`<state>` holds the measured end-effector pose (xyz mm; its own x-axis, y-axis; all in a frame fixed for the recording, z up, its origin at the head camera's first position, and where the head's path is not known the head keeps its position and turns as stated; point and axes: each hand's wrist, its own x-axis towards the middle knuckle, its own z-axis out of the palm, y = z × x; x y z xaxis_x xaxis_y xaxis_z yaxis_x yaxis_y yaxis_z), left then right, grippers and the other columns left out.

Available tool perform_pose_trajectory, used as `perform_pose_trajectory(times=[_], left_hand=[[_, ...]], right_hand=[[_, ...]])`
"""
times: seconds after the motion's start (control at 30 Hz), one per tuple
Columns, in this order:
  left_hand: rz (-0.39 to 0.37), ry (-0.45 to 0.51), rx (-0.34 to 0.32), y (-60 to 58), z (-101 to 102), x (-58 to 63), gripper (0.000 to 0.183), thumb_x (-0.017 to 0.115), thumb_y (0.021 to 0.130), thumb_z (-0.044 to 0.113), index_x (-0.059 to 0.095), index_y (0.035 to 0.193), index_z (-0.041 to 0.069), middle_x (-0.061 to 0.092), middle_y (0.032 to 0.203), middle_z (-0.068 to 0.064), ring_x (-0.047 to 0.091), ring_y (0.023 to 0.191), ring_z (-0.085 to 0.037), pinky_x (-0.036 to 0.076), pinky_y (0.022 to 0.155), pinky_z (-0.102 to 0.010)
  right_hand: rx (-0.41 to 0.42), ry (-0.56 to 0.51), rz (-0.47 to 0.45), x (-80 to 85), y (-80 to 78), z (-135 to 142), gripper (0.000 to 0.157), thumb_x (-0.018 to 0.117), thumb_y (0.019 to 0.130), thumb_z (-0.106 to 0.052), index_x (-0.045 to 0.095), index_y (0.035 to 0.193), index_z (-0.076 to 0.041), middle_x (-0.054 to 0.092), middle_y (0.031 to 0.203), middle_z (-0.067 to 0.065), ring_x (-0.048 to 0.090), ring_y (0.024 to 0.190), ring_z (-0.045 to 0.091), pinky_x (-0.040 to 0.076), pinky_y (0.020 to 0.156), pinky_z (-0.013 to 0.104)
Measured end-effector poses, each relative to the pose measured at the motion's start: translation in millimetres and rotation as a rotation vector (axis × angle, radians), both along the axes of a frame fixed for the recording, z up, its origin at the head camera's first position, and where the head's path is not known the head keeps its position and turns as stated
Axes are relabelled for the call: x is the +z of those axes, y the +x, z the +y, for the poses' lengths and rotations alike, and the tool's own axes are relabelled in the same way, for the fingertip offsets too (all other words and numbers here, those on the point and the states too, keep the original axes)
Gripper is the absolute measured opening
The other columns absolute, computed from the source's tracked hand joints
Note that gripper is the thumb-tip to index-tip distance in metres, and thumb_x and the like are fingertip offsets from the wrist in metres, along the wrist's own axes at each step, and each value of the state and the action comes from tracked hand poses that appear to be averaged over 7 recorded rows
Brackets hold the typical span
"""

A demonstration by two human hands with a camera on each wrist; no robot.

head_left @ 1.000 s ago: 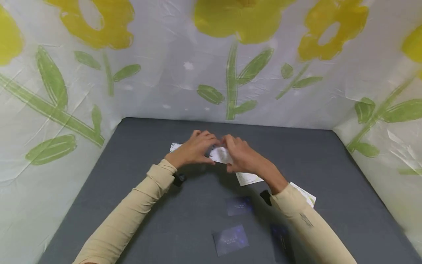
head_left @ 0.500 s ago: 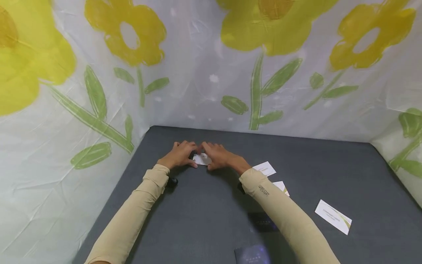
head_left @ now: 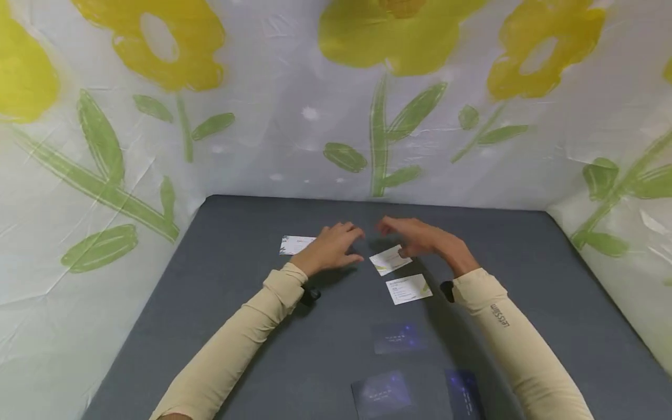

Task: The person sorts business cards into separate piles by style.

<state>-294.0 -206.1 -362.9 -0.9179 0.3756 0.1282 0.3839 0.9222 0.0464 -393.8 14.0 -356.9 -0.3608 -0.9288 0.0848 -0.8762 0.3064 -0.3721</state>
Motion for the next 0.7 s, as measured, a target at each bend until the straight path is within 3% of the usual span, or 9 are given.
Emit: perform_pose_trajectory(times=[0.1,0.2,0.33,0.47,0.57,0.7], left_hand=[[-0.092,-0.06,0.035,-8.4,27,-9.5,0.06,0.065,0.078,0.043,0.045,0.126,0.013,0.052,0.116,-0.008,0.051,0.104,-0.028,0.042,0.083,-0.046],[-0.17,-0.105,0.096,-13.5,39,-19.2,0.074,0.07,0.072,0.041,0.035,0.129,0.009,0.053,0.111,-0.011,0.053,0.098,-0.03,0.044,0.082,-0.042],[-0.166,-0.079,0.07,-20.0,41,-25.0,0.089,0.075,0.063,0.038,0.026,0.131,0.007,0.054,0.11,-0.01,0.054,0.095,-0.031,0.044,0.081,-0.044],[-0.052,-0.11,-0.028,-24.6,17,-17.5,0.087,0.073,0.057,0.04,0.028,0.124,0.01,0.058,0.095,-0.003,0.056,0.082,-0.024,0.044,0.073,-0.045],[0.036,-0.109,-0.07,-26.1,-10,-6.0,0.079,0.073,0.055,0.037,0.032,0.117,0.011,0.054,0.078,0.003,0.052,0.068,-0.017,0.041,0.066,-0.042],[-0.001,-0.065,-0.098,-27.7,-35,-5.5,0.071,0.074,0.061,0.035,0.035,0.115,0.011,0.052,0.081,0.003,0.049,0.069,-0.012,0.039,0.066,-0.039]], right_hand=[[0.039,0.08,-0.049,-21.5,-2.4,-2,0.066,0.072,0.072,-0.003,0.039,0.128,-0.013,0.046,0.13,0.006,0.042,0.121,0.025,0.035,0.094,0.047],[0.039,0.064,-0.065,-36.0,-1.3,-10,0.063,0.076,0.071,-0.01,0.04,0.123,-0.013,0.048,0.126,0.005,0.044,0.119,0.025,0.033,0.096,0.048],[0.005,0.011,0.019,-38.1,2.6,-9,0.074,0.082,0.063,-0.013,0.036,0.122,-0.015,0.052,0.12,0.004,0.049,0.112,0.024,0.035,0.092,0.048],[0.004,-0.061,0.16,-28.7,9.8,-11,0.093,0.081,0.062,-0.017,0.024,0.136,-0.013,0.056,0.11,0.005,0.055,0.093,0.02,0.039,0.084,0.047],[0.002,-0.132,0.194,-18.5,13.6,-26,0.099,0.079,0.066,-0.019,0.016,0.142,-0.012,0.057,0.103,0.005,0.053,0.083,0.018,0.037,0.082,0.047],[0.005,-0.075,0.202,-14.7,11.3,-45,0.1,0.078,0.069,-0.023,0.012,0.143,-0.012,0.058,0.105,0.006,0.054,0.089,0.021,0.035,0.086,0.049]])
